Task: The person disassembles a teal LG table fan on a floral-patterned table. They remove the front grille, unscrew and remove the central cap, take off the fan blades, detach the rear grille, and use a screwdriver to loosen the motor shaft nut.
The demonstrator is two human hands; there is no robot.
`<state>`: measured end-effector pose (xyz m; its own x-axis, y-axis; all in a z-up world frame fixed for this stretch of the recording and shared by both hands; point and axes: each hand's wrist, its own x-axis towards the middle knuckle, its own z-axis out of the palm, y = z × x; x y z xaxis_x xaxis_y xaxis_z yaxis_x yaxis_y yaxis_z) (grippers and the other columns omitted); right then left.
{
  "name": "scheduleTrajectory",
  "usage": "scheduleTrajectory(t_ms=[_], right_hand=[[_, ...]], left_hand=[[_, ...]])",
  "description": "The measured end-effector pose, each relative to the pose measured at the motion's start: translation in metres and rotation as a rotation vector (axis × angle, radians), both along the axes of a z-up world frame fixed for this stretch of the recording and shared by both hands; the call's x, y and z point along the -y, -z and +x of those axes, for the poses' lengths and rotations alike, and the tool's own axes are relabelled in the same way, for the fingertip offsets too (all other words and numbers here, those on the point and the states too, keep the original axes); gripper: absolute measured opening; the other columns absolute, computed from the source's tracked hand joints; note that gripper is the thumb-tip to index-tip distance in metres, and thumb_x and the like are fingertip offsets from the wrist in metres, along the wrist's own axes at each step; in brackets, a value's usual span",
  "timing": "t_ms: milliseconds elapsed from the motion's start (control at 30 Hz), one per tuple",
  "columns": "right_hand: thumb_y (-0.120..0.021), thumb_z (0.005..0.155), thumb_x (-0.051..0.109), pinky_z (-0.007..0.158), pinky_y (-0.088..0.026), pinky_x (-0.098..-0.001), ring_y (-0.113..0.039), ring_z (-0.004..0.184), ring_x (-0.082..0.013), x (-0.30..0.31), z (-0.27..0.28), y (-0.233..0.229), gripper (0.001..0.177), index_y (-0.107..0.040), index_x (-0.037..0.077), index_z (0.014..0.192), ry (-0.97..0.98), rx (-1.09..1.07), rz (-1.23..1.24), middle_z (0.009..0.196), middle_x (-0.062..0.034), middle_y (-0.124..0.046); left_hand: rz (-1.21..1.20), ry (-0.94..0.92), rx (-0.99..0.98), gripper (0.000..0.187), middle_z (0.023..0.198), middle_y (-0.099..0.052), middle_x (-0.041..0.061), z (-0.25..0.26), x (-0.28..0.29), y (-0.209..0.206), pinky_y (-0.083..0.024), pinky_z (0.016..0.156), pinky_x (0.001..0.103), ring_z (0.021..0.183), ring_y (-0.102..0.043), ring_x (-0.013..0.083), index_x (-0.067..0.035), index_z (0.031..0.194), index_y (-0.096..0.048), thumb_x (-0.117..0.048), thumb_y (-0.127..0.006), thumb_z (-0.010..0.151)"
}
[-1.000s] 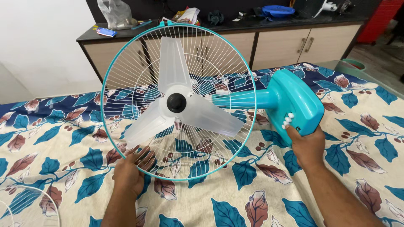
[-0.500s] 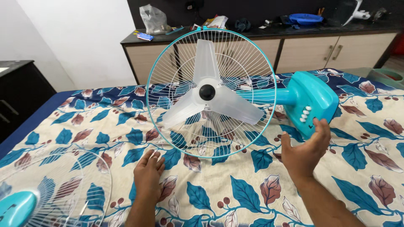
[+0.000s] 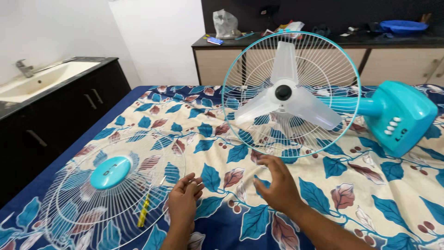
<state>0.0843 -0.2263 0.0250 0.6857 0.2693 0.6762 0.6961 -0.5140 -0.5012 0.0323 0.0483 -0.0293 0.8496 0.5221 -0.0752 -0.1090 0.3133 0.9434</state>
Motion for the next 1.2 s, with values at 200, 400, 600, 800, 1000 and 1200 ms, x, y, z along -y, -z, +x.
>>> scheduleTrajectory(t_ms=[200,400,600,800,1000,1200], right_hand=[[-0.080,0.072,0.020,0.103,-0.047,-0.0415,-0.059,0.121,-0.0322,-0.071,-0.025,0.005,0.050,-0.063,0.009,0.118,-0.213,-0.092,-0.121,0.129,-0.0122,-0.061],[-0.080,0.074,0.022,0.106,-0.044,-0.0435,-0.055,0.127,-0.0338,-0.127,-0.042,0.015,0.049,-0.061,0.009,0.118,-0.366,-0.096,-0.195,0.130,-0.0126,-0.061],[-0.080,0.078,0.024,0.112,-0.036,-0.0484,-0.048,0.135,-0.0388,-0.173,-0.052,0.025,0.050,-0.061,0.011,0.123,-0.425,-0.079,-0.249,0.136,-0.0153,-0.059],[-0.081,0.077,0.028,0.116,-0.029,-0.0540,-0.042,0.139,-0.0395,-0.202,-0.063,0.019,0.062,-0.059,0.020,0.135,-0.454,-0.052,-0.380,0.148,-0.0153,-0.048],[-0.085,0.073,0.037,0.111,-0.027,-0.0582,-0.034,0.141,-0.0440,-0.230,-0.078,0.008,0.074,-0.054,0.022,0.139,-0.473,0.082,-0.501,0.155,-0.0180,-0.040],[-0.087,0.071,0.039,0.112,-0.029,-0.0568,-0.034,0.141,-0.0455,-0.245,-0.084,0.011,0.075,-0.057,0.024,0.138,-0.470,0.066,-0.435,0.150,-0.0185,-0.043]], left_hand=[[0.007,-0.133,0.118,0.030,0.105,-0.076,0.017,-0.047,-0.049,-0.013,-0.059,0.080,0.030,0.089,-0.073,0.0210,0.006,0.123,-0.064,-0.005,-0.058,0.095],[0.281,-0.418,0.078,0.023,0.099,-0.077,0.014,-0.099,-0.096,-0.030,-0.059,0.079,0.030,0.088,-0.074,0.0183,0.005,0.113,-0.069,-0.009,-0.060,0.098],[0.873,-0.781,-0.322,0.030,0.121,-0.072,0.010,-0.136,-0.146,-0.027,-0.047,0.103,0.047,0.115,-0.064,0.0282,-0.009,0.116,-0.074,-0.020,-0.068,0.089],[1.126,-0.913,-0.452,0.048,0.149,-0.052,0.015,-0.148,-0.155,-0.001,-0.034,0.111,0.060,0.143,-0.041,0.0358,-0.014,0.129,-0.070,-0.031,-0.067,0.084],[1.073,-0.847,-0.572,0.051,0.157,-0.036,0.020,-0.145,-0.153,0.000,-0.031,0.110,0.064,0.150,-0.029,0.0419,-0.014,0.130,-0.067,-0.036,-0.068,0.084],[0.970,-0.834,-0.510,0.060,0.162,-0.021,0.030,-0.146,-0.152,-0.007,-0.024,0.111,0.071,0.149,-0.012,0.0583,-0.011,0.139,-0.059,-0.037,-0.068,0.085]])
